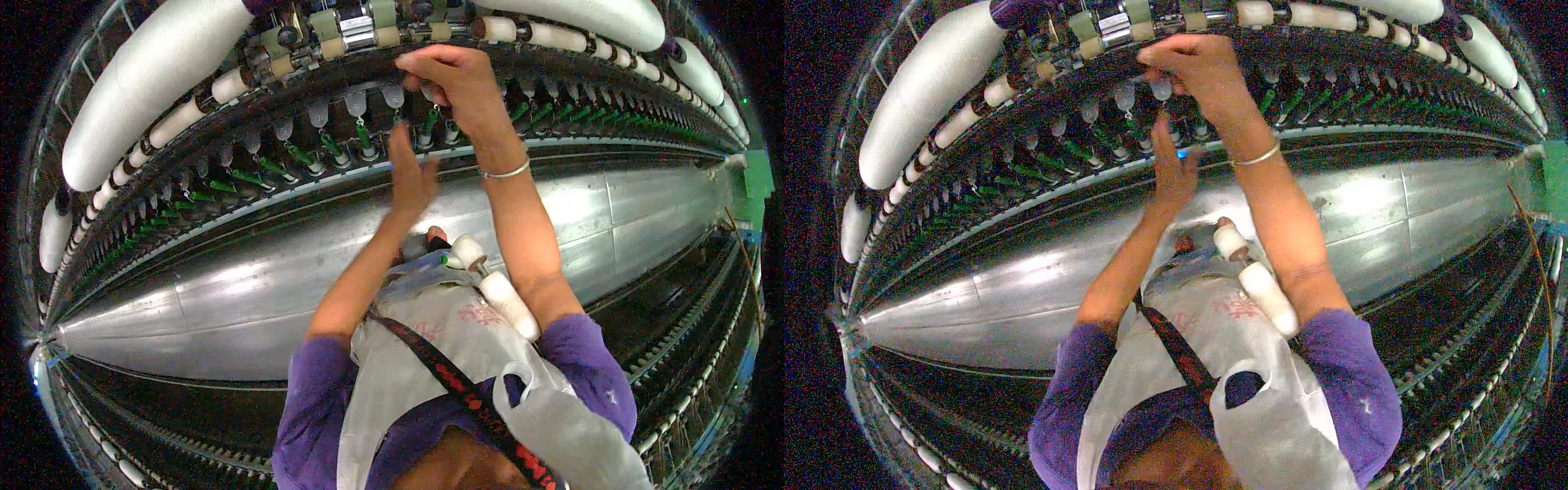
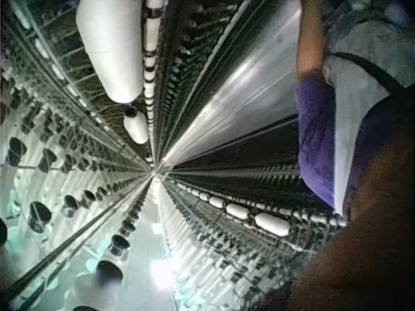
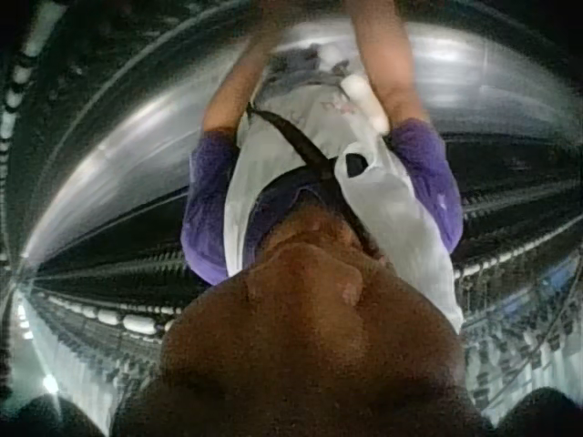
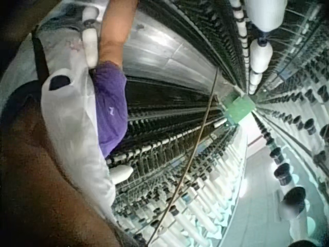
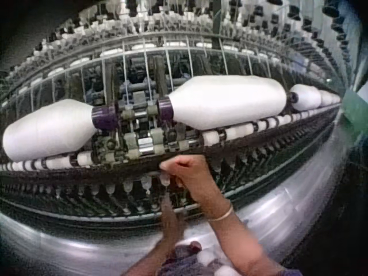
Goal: The person walks along a spinning frame in a textile factory, removes empty bobbins, and installs new ones. They then thread the yarn through guides and tensioners to restart the spinning process.
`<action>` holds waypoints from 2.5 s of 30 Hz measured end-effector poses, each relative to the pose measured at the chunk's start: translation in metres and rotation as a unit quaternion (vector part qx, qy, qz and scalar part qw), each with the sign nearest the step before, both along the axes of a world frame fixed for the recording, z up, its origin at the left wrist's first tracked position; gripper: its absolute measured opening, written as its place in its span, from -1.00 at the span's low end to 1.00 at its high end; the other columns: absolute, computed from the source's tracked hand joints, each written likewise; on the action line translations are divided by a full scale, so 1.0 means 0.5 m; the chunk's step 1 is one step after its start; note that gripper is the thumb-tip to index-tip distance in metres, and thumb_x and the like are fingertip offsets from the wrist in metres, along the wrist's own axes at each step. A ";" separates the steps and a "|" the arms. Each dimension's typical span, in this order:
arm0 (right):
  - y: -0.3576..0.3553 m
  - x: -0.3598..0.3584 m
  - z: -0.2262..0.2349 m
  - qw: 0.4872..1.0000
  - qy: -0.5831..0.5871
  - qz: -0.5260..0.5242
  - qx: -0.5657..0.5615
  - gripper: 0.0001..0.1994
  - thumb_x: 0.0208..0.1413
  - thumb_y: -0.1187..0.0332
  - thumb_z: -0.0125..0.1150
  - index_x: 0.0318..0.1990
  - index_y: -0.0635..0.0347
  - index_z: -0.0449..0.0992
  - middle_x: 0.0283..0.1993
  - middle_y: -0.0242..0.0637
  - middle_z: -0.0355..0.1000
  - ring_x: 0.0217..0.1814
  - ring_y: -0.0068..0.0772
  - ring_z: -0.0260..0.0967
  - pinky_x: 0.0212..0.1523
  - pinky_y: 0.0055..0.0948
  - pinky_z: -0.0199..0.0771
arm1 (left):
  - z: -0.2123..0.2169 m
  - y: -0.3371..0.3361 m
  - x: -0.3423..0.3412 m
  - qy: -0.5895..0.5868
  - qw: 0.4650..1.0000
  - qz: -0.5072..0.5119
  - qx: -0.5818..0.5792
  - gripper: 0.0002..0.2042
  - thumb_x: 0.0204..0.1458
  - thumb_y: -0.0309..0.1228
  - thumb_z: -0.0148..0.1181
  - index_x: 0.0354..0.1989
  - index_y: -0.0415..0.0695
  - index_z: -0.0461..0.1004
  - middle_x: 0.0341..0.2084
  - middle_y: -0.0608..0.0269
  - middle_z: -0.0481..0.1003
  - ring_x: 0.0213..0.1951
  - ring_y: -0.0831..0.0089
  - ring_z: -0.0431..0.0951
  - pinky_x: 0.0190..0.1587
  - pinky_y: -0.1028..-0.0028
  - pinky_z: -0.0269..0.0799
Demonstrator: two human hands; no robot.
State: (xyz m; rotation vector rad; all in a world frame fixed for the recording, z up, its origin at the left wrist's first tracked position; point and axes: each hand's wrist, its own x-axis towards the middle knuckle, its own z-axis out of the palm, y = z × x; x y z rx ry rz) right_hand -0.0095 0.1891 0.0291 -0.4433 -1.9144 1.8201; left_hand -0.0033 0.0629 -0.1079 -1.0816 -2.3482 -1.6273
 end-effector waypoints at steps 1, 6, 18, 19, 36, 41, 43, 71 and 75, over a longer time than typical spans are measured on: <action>0.025 0.014 -0.038 1.000 0.010 0.004 0.013 -0.86 -0.03 0.32 0.31 -0.42 0.22 0.61 -0.60 -0.46 0.42 -0.65 -0.75 0.18 -0.65 -0.69 0.12 | 0.044 -0.031 0.037 -0.046 0.994 -0.100 0.012 -0.41 -0.13 -0.47 0.20 0.13 -0.30 0.14 0.07 -0.12 0.22 0.15 -0.02 0.20 0.20 0.18 0.10; 0.000 0.047 -0.342 0.902 -0.352 -0.086 0.237 -0.79 -0.07 0.17 0.25 -0.48 0.09 0.61 -0.59 -0.33 0.47 -0.56 -0.42 0.39 -0.45 -0.44 0.36 | 0.188 -0.113 0.147 -0.084 0.810 -0.527 -0.242 -0.56 -0.15 -0.10 0.26 -0.19 -0.17 0.41 -0.22 0.07 0.39 -0.13 0.12 0.38 -0.07 0.22 0.29; 0.015 0.021 -0.092 0.739 -0.176 -0.105 0.642 -0.88 -0.08 0.29 0.25 -0.49 0.11 0.55 -0.50 -0.27 0.40 -0.45 -0.19 0.42 -0.47 -0.25 0.41 | 0.132 -0.149 0.216 -0.133 0.693 -0.694 -0.146 -0.58 -0.13 0.02 0.24 -0.37 -0.13 0.48 -0.48 0.04 0.49 -0.30 0.08 0.51 -0.20 0.19 0.38; 0.018 0.030 -0.052 0.734 -0.192 -0.135 0.637 -0.90 -0.09 0.31 0.24 -0.48 0.10 0.54 -0.47 -0.27 0.38 -0.40 -0.13 0.40 -0.44 -0.23 0.40 | 0.134 -0.147 0.202 -0.110 0.705 -0.688 -0.133 -0.61 -0.16 -0.02 0.27 -0.37 -0.11 0.48 -0.48 0.05 0.49 -0.30 0.09 0.51 -0.20 0.20 0.38; -0.005 -0.113 0.098 0.455 0.058 -0.142 0.877 -0.87 -0.20 0.42 0.15 -0.41 0.16 0.51 -0.25 -0.47 0.35 -0.09 -0.44 0.28 -0.06 -0.42 0.24 | 0.169 -0.013 -0.145 0.149 0.903 -0.103 -0.389 -0.74 -0.33 -0.30 0.31 -0.39 -0.08 0.55 -0.37 0.15 0.54 -0.24 0.16 0.56 -0.16 0.19 0.45; -0.005 -0.086 0.112 0.514 0.047 -0.053 0.855 -0.89 -0.25 0.45 0.18 -0.46 0.12 0.53 -0.24 -0.47 0.37 0.00 -0.43 0.27 0.01 -0.37 0.24 | 0.152 -0.051 -0.143 0.264 0.912 -0.086 -0.303 -0.69 -0.40 -0.33 0.34 -0.37 -0.06 0.51 -0.47 0.16 0.53 -0.36 0.16 0.54 -0.24 0.21 0.36; -0.010 -0.097 0.110 0.518 0.077 -0.084 0.848 -0.90 -0.23 0.46 0.17 -0.47 0.08 0.54 -0.25 -0.49 0.37 0.00 -0.44 0.28 0.01 -0.32 0.25 | 0.162 -0.054 -0.170 0.296 0.905 -0.067 -0.298 -0.71 -0.39 -0.37 0.34 -0.38 -0.05 0.51 -0.47 0.16 0.53 -0.36 0.16 0.54 -0.25 0.21 0.36; -0.003 0.221 -0.303 0.832 -0.040 0.026 0.552 -0.86 -0.16 0.37 0.24 -0.38 0.09 0.48 -0.17 -0.21 0.38 -0.09 -0.04 0.26 -0.12 -0.14 0.30 | 0.357 -0.009 -0.267 0.525 0.831 0.094 -0.157 -0.87 -0.22 -0.56 0.12 -0.48 -0.06 0.36 -0.53 0.25 0.39 -0.39 0.26 0.45 -0.33 0.34 0.35; -0.001 0.459 -0.653 0.858 -0.330 0.051 0.391 -0.86 -0.17 0.27 0.25 -0.45 0.09 0.54 -0.46 -0.03 0.41 -0.42 0.01 0.39 -0.40 -0.09 0.38 | 0.378 0.028 -0.304 0.512 0.849 0.050 -0.118 -0.67 -0.11 -0.57 0.04 -0.09 -0.15 0.42 -0.28 0.10 0.49 -0.17 0.17 0.48 -0.09 0.27 0.38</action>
